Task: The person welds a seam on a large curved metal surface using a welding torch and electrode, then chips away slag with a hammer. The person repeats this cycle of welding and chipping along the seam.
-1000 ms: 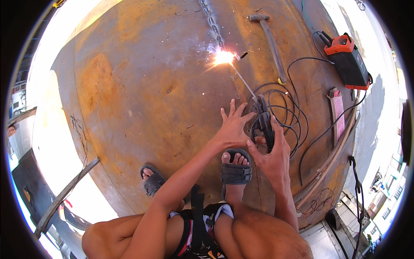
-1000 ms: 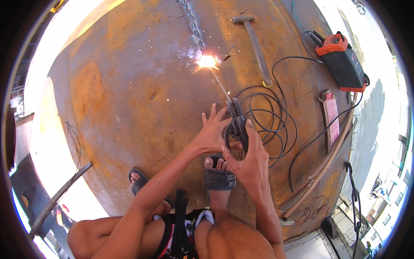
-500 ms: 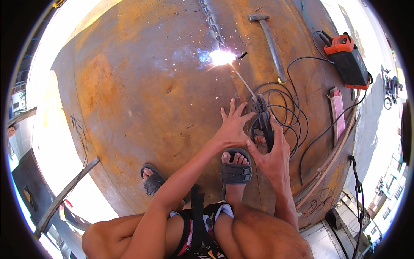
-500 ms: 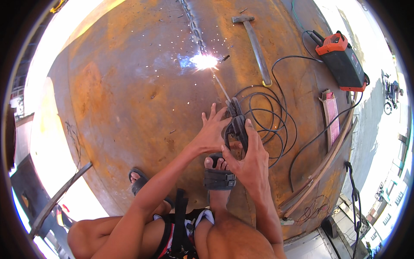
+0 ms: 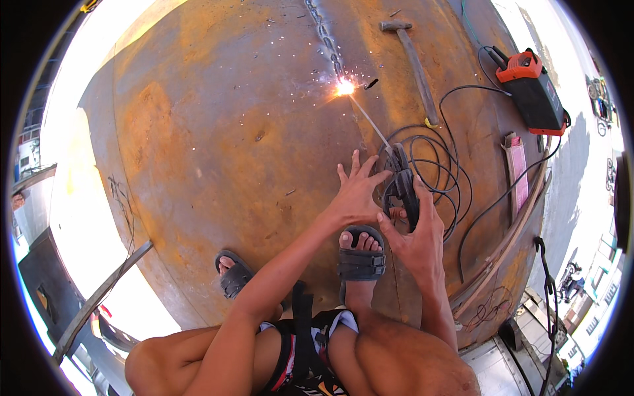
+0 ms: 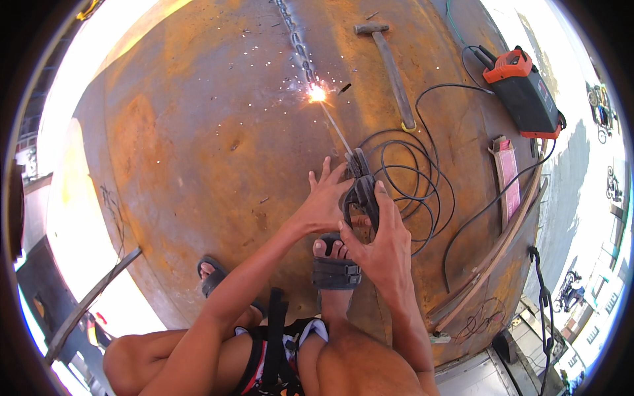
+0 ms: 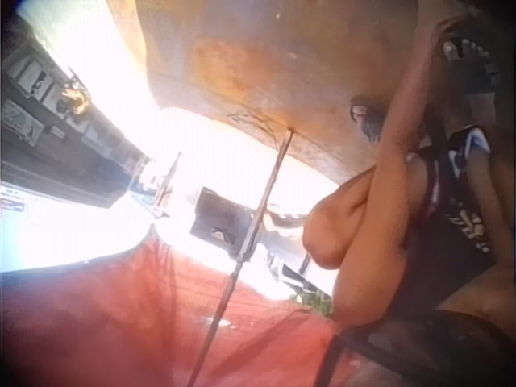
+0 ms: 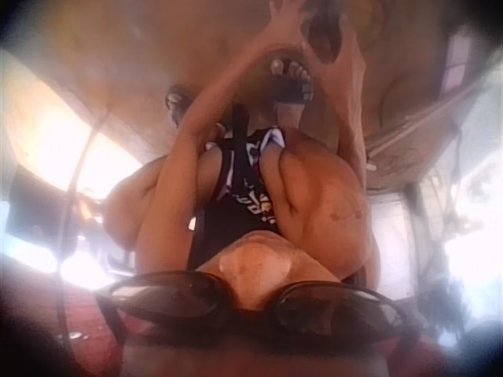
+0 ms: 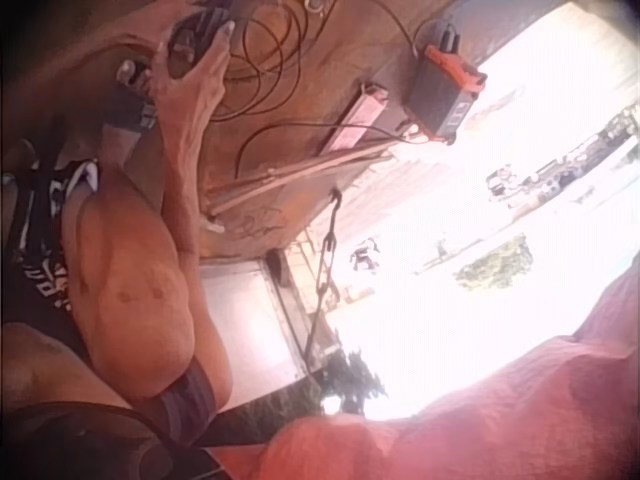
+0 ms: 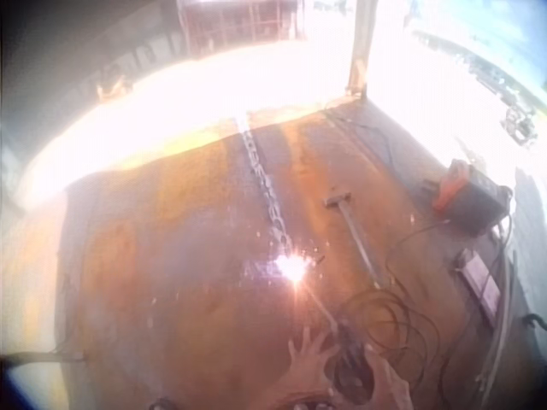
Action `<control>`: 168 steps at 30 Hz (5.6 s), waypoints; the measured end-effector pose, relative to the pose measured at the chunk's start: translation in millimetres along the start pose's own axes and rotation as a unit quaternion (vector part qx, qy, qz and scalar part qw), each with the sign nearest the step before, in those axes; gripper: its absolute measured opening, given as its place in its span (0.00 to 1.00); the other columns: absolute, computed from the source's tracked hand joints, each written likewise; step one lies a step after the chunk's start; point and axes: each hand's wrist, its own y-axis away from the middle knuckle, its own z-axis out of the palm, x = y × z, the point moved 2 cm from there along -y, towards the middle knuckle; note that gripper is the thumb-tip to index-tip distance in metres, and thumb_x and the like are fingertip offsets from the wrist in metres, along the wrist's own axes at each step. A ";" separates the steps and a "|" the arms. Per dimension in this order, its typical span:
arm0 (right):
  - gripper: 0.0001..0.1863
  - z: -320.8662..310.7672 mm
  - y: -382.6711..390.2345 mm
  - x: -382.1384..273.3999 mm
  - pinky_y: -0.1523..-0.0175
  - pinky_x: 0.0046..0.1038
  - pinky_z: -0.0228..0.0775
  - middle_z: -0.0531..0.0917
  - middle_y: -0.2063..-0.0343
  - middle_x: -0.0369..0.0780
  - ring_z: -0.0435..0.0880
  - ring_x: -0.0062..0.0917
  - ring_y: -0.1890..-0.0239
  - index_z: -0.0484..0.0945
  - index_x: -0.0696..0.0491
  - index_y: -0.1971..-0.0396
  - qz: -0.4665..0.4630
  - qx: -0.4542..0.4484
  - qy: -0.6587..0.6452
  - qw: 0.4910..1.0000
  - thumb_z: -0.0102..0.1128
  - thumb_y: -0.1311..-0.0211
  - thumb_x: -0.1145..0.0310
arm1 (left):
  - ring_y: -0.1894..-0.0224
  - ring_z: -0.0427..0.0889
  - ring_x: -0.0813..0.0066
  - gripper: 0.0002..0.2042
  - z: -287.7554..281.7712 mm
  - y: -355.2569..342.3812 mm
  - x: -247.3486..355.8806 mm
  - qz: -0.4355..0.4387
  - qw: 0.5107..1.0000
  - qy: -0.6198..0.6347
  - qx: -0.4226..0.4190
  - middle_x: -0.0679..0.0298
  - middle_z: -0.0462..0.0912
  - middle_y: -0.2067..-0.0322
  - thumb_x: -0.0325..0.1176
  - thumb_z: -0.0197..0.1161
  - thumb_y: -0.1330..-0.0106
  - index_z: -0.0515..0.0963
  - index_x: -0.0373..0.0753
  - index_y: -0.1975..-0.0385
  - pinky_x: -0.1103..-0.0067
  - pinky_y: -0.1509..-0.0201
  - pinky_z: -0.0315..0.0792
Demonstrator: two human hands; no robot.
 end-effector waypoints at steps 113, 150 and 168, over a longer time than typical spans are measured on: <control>0.44 0.3 0.2 1.0 0.43 0.37 0.81 0.85 0.46 0.54 0.92 0.38 0.52 0.67 0.65 0.27 -0.036 0.012 0.042 0.998 0.80 0.38 0.64 | 0.15 0.36 0.26 0.52 3.6 -1.9 -3.7 0.002 1.000 -0.019 -0.004 0.41 0.57 0.20 0.59 0.83 0.61 0.79 0.43 0.30 0.22 0.24 0.32; 0.46 -2.3 0.4 -0.8 0.42 0.45 0.82 0.84 0.44 0.60 0.89 0.53 0.44 0.66 0.65 0.27 -0.001 -0.009 0.014 1.000 0.79 0.39 0.60 | 0.15 0.35 0.26 0.51 2.0 -0.6 -1.5 0.006 1.000 -0.019 -0.008 0.40 0.57 0.20 0.50 0.83 0.62 0.78 0.42 0.29 0.22 0.23 0.31; 0.46 -2.3 1.0 -5.6 0.42 0.45 0.83 0.84 0.44 0.58 0.91 0.49 0.48 0.67 0.65 0.27 0.012 -0.013 0.003 1.000 0.79 0.39 0.60 | 0.15 0.35 0.28 0.51 1.3 1.2 -0.4 0.005 1.000 -0.014 -0.001 0.41 0.58 0.20 0.56 0.83 0.61 0.79 0.41 0.30 0.22 0.23 0.32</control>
